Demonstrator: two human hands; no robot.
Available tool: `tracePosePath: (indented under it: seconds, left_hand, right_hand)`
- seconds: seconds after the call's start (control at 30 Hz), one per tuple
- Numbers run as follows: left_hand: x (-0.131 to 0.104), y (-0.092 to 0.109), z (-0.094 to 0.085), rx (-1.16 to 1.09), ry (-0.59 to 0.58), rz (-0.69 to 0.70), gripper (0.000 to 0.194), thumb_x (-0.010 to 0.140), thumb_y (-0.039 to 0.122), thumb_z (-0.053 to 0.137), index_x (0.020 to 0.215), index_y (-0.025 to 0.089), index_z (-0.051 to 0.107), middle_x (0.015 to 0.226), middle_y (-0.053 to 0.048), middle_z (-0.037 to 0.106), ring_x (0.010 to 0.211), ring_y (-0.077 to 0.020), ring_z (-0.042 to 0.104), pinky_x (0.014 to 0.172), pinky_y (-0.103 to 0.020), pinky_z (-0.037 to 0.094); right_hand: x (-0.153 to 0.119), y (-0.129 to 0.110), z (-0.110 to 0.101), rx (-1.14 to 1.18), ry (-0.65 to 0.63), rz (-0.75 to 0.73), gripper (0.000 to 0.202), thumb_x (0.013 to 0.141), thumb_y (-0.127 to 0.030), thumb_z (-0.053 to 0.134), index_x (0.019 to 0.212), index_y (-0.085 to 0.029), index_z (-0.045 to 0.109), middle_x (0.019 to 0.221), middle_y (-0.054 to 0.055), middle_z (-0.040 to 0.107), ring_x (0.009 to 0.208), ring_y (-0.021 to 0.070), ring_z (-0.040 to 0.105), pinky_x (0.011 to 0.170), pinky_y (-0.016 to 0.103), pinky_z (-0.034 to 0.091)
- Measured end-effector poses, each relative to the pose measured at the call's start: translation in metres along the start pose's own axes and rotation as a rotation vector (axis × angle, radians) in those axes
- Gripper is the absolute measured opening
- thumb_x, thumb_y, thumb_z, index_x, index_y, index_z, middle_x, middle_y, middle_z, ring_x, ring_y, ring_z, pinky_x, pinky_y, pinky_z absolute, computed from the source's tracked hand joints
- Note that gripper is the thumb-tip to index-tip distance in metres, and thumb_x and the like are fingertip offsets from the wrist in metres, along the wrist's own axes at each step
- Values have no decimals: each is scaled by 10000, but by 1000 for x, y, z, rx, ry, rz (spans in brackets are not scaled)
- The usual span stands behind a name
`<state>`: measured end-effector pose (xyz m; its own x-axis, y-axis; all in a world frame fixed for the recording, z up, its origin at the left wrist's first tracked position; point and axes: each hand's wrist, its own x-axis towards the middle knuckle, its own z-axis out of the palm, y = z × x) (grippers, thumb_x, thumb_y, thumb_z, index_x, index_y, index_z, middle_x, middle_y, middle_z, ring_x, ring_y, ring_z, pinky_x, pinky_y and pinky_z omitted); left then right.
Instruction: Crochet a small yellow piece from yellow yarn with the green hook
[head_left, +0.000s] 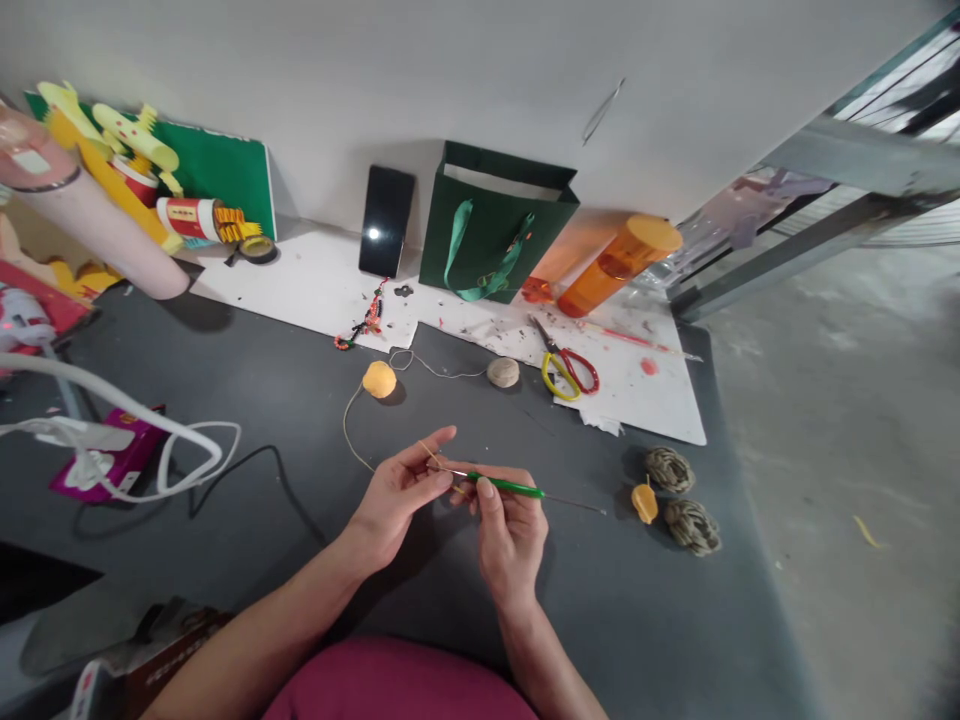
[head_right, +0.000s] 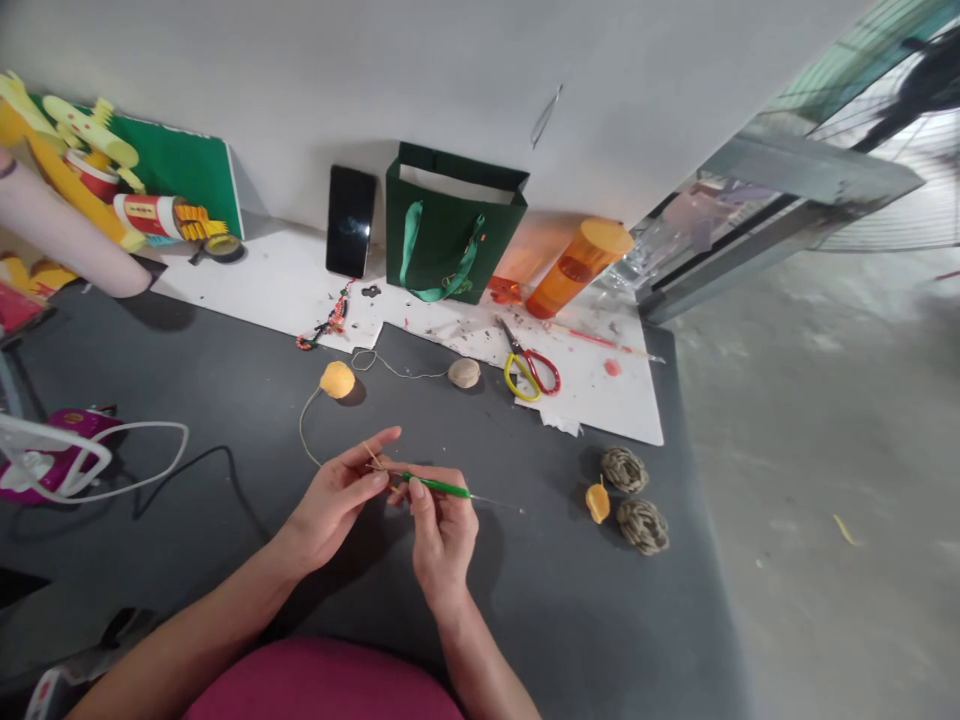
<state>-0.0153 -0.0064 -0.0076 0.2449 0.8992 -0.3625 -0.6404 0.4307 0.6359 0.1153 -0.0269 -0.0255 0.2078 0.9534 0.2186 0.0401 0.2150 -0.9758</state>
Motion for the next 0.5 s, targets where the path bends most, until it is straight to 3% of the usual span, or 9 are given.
tracePosePath:
  seconds: [0.13, 0.23, 0.33, 0.5]
  left_hand:
    - [1, -2, -1, 3, 96, 39, 495, 652, 252, 927, 1126, 248, 784, 701, 40, 686, 679, -89, 595, 735, -260, 445]
    - [2, -1, -1, -46, 99, -8, 513, 619, 220, 944, 1108, 242, 790, 674, 52, 670, 670, -75, 589, 718, -232, 444]
    - [3, 0, -1, -113, 48, -84, 507, 622, 217, 944, 1105, 226, 791, 641, 61, 654, 642, -62, 582, 714, -219, 442]
    - [3, -1, -4, -124, 1, -164, 565, 618, 229, 946, 1156, 230, 774, 762, 12, 741, 696, -96, 638, 761, -252, 455]
  right_hand:
    - [0, -1, -3, -206, -77, -285, 244, 970, -100, 562, 1116, -256, 681, 1012, 51, 806, 702, 150, 740, 654, 296, 596]
    - [-1, 0, -2, -308, -88, -449, 324, 903, -36, 642, 1128, -262, 698, 1086, 64, 803, 865, 196, 774, 733, 327, 616]
    - [-2, 0, 0, -259, -52, -376, 282, 896, -49, 660, 1071, -261, 724, 1041, 52, 807, 885, 201, 774, 748, 330, 628]
    - [-4, -2, 1, -172, 76, -113, 103, 964, -180, 617, 968, -232, 706, 817, 13, 776, 630, 136, 727, 565, 237, 592]
